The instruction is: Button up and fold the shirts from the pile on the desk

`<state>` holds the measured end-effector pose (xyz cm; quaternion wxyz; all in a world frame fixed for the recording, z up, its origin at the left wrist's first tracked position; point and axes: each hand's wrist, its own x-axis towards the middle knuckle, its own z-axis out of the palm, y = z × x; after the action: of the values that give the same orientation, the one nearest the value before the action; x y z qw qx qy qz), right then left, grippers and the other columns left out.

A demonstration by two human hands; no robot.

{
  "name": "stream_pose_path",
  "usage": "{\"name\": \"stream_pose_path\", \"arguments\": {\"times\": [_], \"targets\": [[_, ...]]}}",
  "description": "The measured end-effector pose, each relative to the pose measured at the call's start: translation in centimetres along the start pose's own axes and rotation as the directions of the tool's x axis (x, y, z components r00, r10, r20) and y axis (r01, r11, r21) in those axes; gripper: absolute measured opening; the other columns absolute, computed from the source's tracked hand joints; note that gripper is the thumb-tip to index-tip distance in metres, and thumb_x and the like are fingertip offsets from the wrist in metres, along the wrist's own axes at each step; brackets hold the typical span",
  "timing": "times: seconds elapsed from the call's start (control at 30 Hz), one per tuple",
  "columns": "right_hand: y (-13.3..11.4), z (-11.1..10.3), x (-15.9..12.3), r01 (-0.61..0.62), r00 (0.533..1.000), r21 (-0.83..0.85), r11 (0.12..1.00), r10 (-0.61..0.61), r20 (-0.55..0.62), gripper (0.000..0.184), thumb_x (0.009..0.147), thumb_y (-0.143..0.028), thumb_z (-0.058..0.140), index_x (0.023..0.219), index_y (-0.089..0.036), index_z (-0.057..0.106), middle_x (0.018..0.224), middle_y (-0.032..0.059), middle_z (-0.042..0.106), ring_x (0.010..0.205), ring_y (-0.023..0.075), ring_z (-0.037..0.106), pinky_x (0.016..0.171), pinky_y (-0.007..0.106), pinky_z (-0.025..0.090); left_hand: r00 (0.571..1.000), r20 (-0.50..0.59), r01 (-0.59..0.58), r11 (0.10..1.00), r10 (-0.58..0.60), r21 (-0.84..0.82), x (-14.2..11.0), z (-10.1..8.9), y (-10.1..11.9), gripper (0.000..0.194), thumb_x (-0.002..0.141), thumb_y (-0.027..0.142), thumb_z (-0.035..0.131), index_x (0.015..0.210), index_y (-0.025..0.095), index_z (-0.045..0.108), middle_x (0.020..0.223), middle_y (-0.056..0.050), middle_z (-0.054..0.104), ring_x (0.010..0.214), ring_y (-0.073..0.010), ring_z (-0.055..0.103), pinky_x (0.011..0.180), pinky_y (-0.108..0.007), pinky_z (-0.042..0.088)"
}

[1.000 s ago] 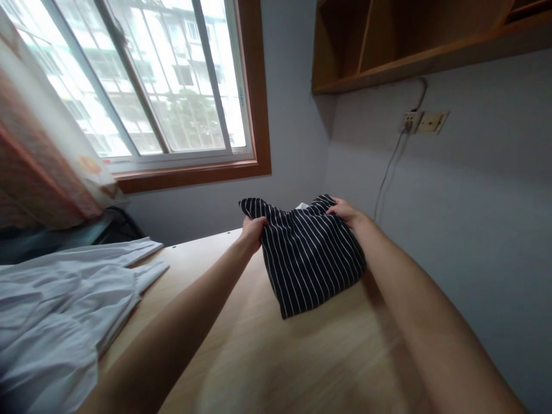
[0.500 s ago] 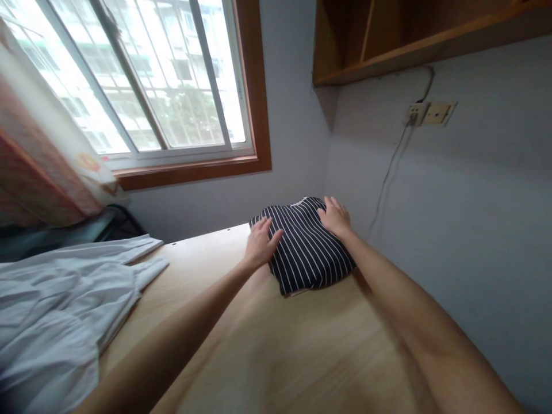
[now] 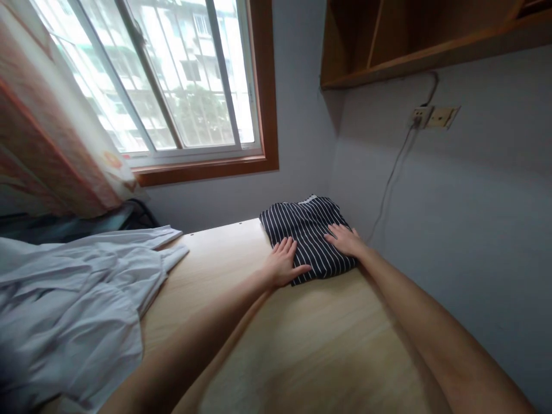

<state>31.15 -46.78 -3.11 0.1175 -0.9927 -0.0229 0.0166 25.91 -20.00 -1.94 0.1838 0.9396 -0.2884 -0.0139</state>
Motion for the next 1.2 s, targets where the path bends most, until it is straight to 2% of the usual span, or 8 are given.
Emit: {"name": "stream_pose_path", "arguments": {"times": [0.17,0.4,0.57,0.7,0.8,0.9,1.0,1.2], "targets": [[-0.4,-1.2,-2.4,-0.159,0.979,-0.055,0.986,0.150,-0.142,0.065,0.098,-0.051,0.036,0.147,-0.010,0.040,0.154,0.0209,0.031,0.143,0.0382,0.025,0.114,0.061,0.015,0.999,0.041,0.018,0.999,-0.019,0.031,-2.2,-1.1,-0.1,0.101,0.082,0.079,0.037,0.151,0.005,0.030,0.158,-0.021,0.019,0.148,-0.0359,0.014,0.119,-0.046,0.011],[-7.3,1.0,-8.2,0.290,0.929,-0.069,0.955,-0.298,-0.220,0.059,0.097,-0.054,0.033,0.148,-0.025,0.038,0.156,0.0095,0.032,0.145,0.0279,0.023,0.117,0.051,0.014,0.995,0.025,0.096,0.990,-0.099,0.100,-10.0,-5.2,-2.4,0.083,0.087,0.067,0.043,0.150,0.014,0.033,0.158,-0.017,0.026,0.148,-0.0325,0.015,0.119,-0.045,0.009],[-7.1,4.6,-9.3,0.273,0.909,-0.156,0.949,-0.307,-0.281,0.057,0.096,-0.050,0.036,0.142,-0.019,0.048,0.151,0.0152,0.039,0.140,0.0303,0.032,0.114,0.055,0.017,0.955,-0.153,0.292,0.901,-0.255,0.321,-18.9,-8.9,-6.4,0.078,0.091,0.064,0.042,0.150,0.014,0.034,0.157,-0.016,0.028,0.148,-0.0322,0.016,0.119,-0.047,0.011],[-6.1,6.0,-9.1,0.277,0.868,-0.208,0.938,-0.337,-0.365,0.055,0.097,-0.049,0.032,0.139,-0.019,0.051,0.149,0.0146,0.043,0.137,0.0294,0.037,0.112,0.055,0.023,0.828,-0.411,0.551,0.689,-0.381,0.471,-26.5,-12.5,-9.9,0.072,0.091,0.059,0.047,0.147,0.013,0.038,0.154,-0.018,0.034,0.143,-0.0369,0.026,0.116,-0.053,0.018],[-6.3,6.3,-9.4,0.256,0.868,-0.197,0.946,-0.315,-0.385,0.054,0.097,-0.048,0.032,0.138,-0.019,0.052,0.147,0.0140,0.045,0.136,0.0297,0.039,0.111,0.055,0.025,0.650,-0.620,0.752,0.488,-0.439,0.443,-31.0,-15.2,-12.0,0.078,0.088,0.060,0.053,0.147,0.013,0.037,0.153,-0.023,0.032,0.138,-0.0445,0.030,0.110,-0.062,0.022],[-7.8,6.3,-10.3,0.205,0.862,-0.137,0.969,-0.245,-0.443,0.054,0.097,-0.049,0.031,0.134,-0.018,0.055,0.144,0.0149,0.049,0.135,0.0312,0.040,0.110,0.057,0.025,0.467,-0.628,0.881,0.384,-0.622,0.275,-33.8,-16.9,-13.7,0.083,0.083,0.063,0.057,0.142,0.006,0.042,0.142,-0.029,0.042,0.125,-0.0485,0.044,0.097,-0.062,0.036],[-10.6,6.1,-11.9,0.252,0.786,-0.074,0.965,-0.249,-0.566,0.053,0.097,-0.048,0.032,0.129,-0.014,0.057,0.139,0.0171,0.052,0.134,0.0321,0.039,0.111,0.058,0.024,0.426,-0.563,0.898,0.406,-0.709,0.169,-34.7,-17.2,-14.8,0.076,0.082,0.061,0.059,0.124,-0.001,0.053,0.120,-0.029,0.057,0.110,-0.0410,0.056,0.087,-0.049,0.044],[-18.4,6.0,-16.2,0.581,0.703,0.188,0.792,-0.371,-0.607,0.039,0.094,-0.042,0.044,0.118,-0.016,0.061,0.129,0.0164,0.057,0.128,0.0318,0.045,0.110,0.054,0.028,0.415,-0.746,0.838,0.538,-0.521,0.091,-33.0,-15.9,-13.8,0.046,0.093,0.054,0.047,0.077,0.014,0.063,0.075,-0.009,0.063,0.074,-0.0224,0.059,0.069,-0.033,0.041]]}}
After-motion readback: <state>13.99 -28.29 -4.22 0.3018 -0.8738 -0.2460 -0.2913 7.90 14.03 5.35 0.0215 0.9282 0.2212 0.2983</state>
